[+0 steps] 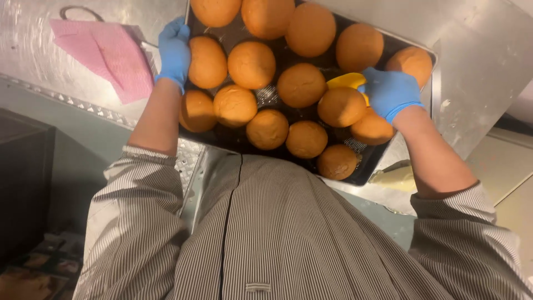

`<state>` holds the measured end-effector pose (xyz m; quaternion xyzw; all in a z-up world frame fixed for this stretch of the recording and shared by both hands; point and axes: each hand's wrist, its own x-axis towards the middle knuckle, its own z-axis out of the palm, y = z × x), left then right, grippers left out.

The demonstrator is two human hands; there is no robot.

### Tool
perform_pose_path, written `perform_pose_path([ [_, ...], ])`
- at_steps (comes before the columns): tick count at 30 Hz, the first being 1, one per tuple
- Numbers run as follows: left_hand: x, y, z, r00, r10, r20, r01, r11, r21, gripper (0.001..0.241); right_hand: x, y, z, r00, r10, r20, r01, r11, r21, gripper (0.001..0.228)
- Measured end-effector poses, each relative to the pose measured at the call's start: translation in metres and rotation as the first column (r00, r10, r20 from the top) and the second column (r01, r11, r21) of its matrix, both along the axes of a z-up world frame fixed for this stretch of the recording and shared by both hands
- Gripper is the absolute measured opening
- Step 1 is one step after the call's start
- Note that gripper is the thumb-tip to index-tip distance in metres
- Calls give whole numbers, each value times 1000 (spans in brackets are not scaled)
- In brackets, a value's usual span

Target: The recorder is picking up individual bread buns from a tray and using a knife to cut segments into them on a kitchen counter.

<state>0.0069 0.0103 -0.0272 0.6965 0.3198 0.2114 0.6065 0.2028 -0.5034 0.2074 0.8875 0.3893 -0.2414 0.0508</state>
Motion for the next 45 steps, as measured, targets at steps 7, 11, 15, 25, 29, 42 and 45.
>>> perform_pose_path([
  [7,-10,-3,-11,1000,-21,22,18,991,132,24,5,-23,0,979,-23,204,20,1000,16,23],
  [11,-12,-6,-3,1000,9,-7,-9,1000,0,25,28,-17,-42,990,9,141,-10,1000,3,32],
  [15,0,-3,-2,998,41,-56,-36,995,93,27,4,9,-69,962,97,-255,-151,967,-205,43],
  [25,-5,-11,20,997,-9,-74,10,1000,2,28,-16,23,19,978,-40,206,42,999,-6,25],
  [29,-6,-5,-5,998,19,-63,-13,996,89,28,0,45,-14,978,4,208,-30,992,120,28],
  [42,-11,-13,-4,999,42,2,-42,998,38,23,31,125,-36,974,226,5,-222,963,-154,30],
  [45,-8,-9,-2,1000,25,2,-25,993,114,21,29,125,-48,976,191,-100,-206,966,-159,30],
])
